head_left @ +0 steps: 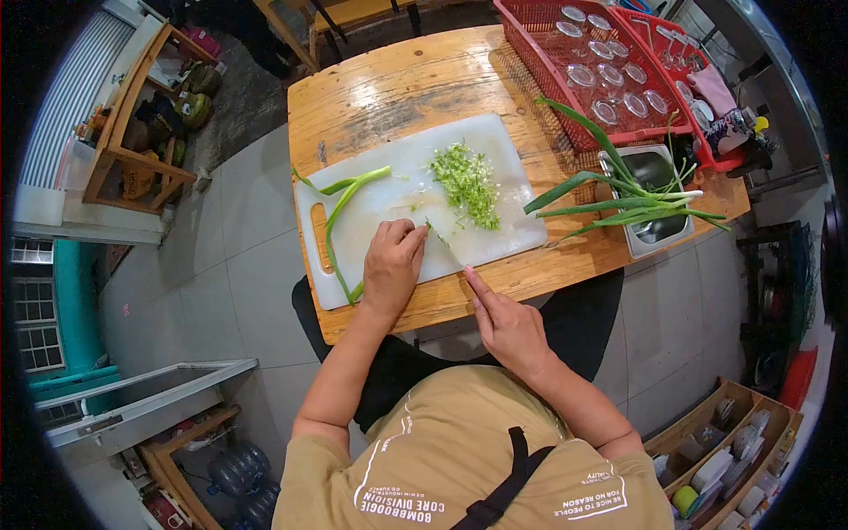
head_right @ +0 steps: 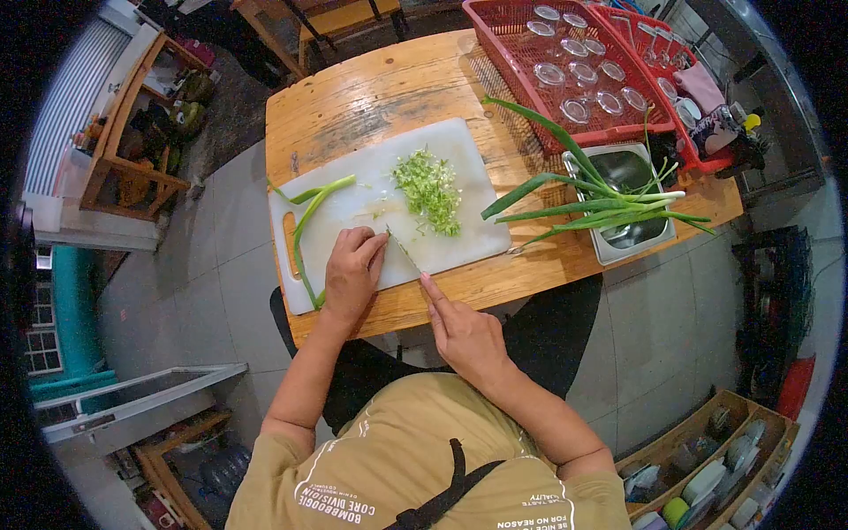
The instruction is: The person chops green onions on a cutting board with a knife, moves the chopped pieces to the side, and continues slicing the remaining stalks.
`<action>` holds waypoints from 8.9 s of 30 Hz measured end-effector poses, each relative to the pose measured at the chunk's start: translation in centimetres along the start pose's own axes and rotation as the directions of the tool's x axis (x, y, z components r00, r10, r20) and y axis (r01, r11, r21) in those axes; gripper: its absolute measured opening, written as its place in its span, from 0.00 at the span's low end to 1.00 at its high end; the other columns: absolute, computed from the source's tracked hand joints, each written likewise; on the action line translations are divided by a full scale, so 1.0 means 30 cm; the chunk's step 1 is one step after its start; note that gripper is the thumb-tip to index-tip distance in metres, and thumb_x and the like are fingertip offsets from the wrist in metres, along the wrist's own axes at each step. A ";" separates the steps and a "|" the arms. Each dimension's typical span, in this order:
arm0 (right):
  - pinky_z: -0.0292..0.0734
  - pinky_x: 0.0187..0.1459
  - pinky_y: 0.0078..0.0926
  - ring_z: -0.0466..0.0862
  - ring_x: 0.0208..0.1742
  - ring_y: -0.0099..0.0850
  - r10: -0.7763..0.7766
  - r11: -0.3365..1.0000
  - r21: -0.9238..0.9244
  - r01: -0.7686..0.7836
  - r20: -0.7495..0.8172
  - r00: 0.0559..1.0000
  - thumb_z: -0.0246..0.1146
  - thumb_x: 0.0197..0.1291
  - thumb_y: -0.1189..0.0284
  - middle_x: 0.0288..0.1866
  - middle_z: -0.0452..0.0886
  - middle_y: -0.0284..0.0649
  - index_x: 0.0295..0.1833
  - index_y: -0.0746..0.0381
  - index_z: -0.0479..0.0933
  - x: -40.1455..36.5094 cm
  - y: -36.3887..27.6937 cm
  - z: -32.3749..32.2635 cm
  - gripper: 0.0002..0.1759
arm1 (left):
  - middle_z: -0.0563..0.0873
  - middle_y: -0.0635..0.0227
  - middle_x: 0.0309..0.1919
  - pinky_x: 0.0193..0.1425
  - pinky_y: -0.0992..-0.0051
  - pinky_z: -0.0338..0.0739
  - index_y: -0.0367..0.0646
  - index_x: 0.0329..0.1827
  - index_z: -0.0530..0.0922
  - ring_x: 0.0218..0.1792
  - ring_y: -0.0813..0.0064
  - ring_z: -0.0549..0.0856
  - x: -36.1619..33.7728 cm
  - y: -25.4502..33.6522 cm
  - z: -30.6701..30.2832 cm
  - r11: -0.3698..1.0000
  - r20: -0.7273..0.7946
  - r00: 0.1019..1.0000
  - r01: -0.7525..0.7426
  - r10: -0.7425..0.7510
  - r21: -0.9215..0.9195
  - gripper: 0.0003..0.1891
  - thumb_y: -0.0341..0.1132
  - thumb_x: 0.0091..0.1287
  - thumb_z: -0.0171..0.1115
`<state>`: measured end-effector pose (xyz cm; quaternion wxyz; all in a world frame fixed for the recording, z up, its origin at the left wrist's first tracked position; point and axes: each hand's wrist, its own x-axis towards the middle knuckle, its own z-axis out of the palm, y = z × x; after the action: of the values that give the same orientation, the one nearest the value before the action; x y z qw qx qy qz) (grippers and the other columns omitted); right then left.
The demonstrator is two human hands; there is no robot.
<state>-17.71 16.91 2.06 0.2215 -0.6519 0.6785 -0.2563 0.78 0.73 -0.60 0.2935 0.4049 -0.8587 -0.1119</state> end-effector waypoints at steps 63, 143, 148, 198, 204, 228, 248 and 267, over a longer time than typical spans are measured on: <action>0.86 0.29 0.49 0.87 0.25 0.48 -0.011 0.995 -0.103 0.012 0.018 1.000 0.64 0.81 0.66 0.28 0.82 0.45 0.92 0.45 0.66 -0.005 -0.025 0.016 0.37 | 0.88 0.61 0.46 0.58 0.61 0.85 0.37 0.47 0.90 0.51 0.55 0.86 0.013 -0.032 0.001 0.991 -0.004 1.000 -0.022 0.022 -0.134 0.08 0.23 0.66 0.75; 0.86 0.31 0.52 0.88 0.27 0.51 -0.009 0.999 -0.048 0.011 0.040 0.999 0.63 0.82 0.67 0.31 0.86 0.49 0.93 0.46 0.63 -0.007 -0.048 0.020 0.38 | 0.88 0.58 0.46 0.62 0.58 0.84 0.34 0.46 0.89 0.54 0.54 0.86 -0.005 -0.016 0.005 0.992 -0.043 0.999 0.007 -0.012 -0.123 0.06 0.22 0.68 0.74; 0.86 0.31 0.52 0.88 0.28 0.52 0.007 0.997 -0.083 0.000 0.077 0.997 0.61 0.83 0.66 0.31 0.87 0.49 0.92 0.47 0.64 0.018 -0.044 0.026 0.36 | 0.89 0.58 0.47 0.62 0.58 0.84 0.34 0.46 0.89 0.54 0.54 0.86 -0.002 -0.013 0.003 0.991 -0.033 0.999 0.013 -0.017 -0.135 0.06 0.22 0.67 0.74; 0.86 0.32 0.51 0.89 0.28 0.51 0.017 0.995 -0.104 -0.008 0.088 0.996 0.60 0.84 0.66 0.30 0.88 0.49 0.92 0.48 0.63 0.083 -0.053 0.058 0.36 | 0.89 0.58 0.49 0.64 0.58 0.82 0.33 0.49 0.89 0.55 0.54 0.86 -0.023 -0.027 -0.002 0.991 -0.017 1.000 -0.025 0.023 -0.129 0.09 0.21 0.67 0.73; 0.84 0.27 0.48 0.88 0.24 0.47 0.004 0.985 -0.170 0.006 0.059 0.998 0.62 0.83 0.65 0.26 0.85 0.46 0.92 0.47 0.64 0.008 -0.052 0.045 0.36 | 0.89 0.58 0.49 0.64 0.58 0.83 0.33 0.49 0.89 0.55 0.54 0.86 -0.032 -0.016 0.002 0.994 -0.038 0.999 0.026 -0.031 -0.109 0.08 0.21 0.68 0.73; 0.87 0.33 0.51 0.89 0.29 0.51 0.013 0.999 -0.053 -0.010 0.049 0.999 0.62 0.83 0.67 0.32 0.86 0.50 0.93 0.49 0.63 -0.004 -0.057 0.035 0.37 | 0.88 0.59 0.50 0.64 0.58 0.83 0.34 0.49 0.88 0.55 0.54 0.86 -0.035 -0.019 0.004 0.994 -0.055 0.998 -0.027 0.021 -0.110 0.09 0.21 0.67 0.73; 0.86 0.30 0.50 0.89 0.27 0.49 0.006 0.996 -0.090 0.000 0.066 0.998 0.62 0.83 0.67 0.28 0.86 0.48 0.93 0.50 0.62 -0.015 -0.050 0.052 0.37 | 0.89 0.57 0.51 0.65 0.58 0.83 0.32 0.50 0.89 0.58 0.52 0.87 -0.041 -0.017 0.007 0.993 -0.039 0.999 0.010 -0.015 -0.120 0.09 0.21 0.67 0.73; 0.85 0.30 0.50 0.88 0.25 0.49 -0.001 0.989 -0.145 0.007 0.042 0.999 0.63 0.82 0.66 0.28 0.85 0.48 0.94 0.47 0.61 0.020 -0.035 0.078 0.39 | 0.90 0.57 0.51 0.67 0.58 0.83 0.33 0.51 0.89 0.58 0.52 0.87 -0.045 -0.016 0.012 0.996 -0.057 0.998 -0.011 0.006 -0.087 0.09 0.23 0.69 0.74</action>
<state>-15.46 16.14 0.96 0.1871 -0.6727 0.6893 -0.1931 1.55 1.44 -1.64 0.3358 0.3910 -0.8460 -0.1366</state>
